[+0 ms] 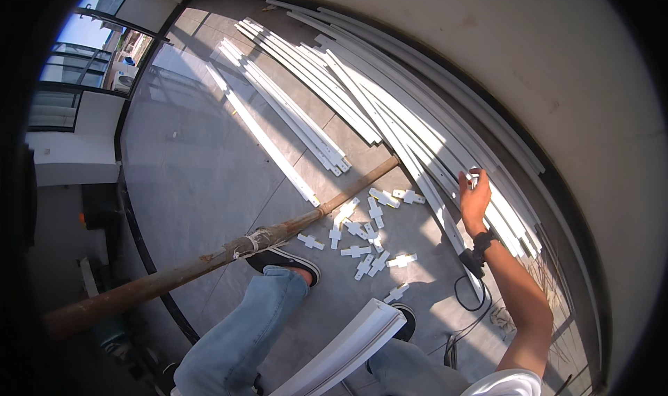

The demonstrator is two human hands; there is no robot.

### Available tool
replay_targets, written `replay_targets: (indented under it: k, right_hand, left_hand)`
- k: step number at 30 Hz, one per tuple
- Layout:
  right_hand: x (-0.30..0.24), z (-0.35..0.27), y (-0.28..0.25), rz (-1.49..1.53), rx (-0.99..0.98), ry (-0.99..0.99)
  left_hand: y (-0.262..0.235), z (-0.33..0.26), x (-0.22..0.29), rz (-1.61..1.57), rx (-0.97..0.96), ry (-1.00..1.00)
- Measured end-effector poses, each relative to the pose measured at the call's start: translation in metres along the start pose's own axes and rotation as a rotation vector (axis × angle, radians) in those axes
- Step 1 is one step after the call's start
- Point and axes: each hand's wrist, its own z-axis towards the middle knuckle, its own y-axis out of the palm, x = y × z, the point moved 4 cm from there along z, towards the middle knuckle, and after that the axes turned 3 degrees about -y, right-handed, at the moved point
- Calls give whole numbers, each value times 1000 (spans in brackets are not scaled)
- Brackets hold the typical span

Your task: The recorder is aligning and organizing long white plastic or metal strips while holding thin wires.

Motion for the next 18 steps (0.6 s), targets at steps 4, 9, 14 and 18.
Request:
replay_targets:
  k: [4, 9, 14, 18]
  right_hand:
    - [-59, -25, 44, -289, -338, -304]
    - [-32, -29, 97, -537, -472, -577]
    - [-98, 37, 57, -647, -423, -667]
    - [-92, 126, 19, -866, -217, -701]
  left_hand:
    - [-3, -6, 9, 12, 2, -39]
    - [4, 2, 10, -7, 0, -62]
    - [0, -1, 10, 11, -17, -108]
    - [3, 0, 14, -14, -45, -124]
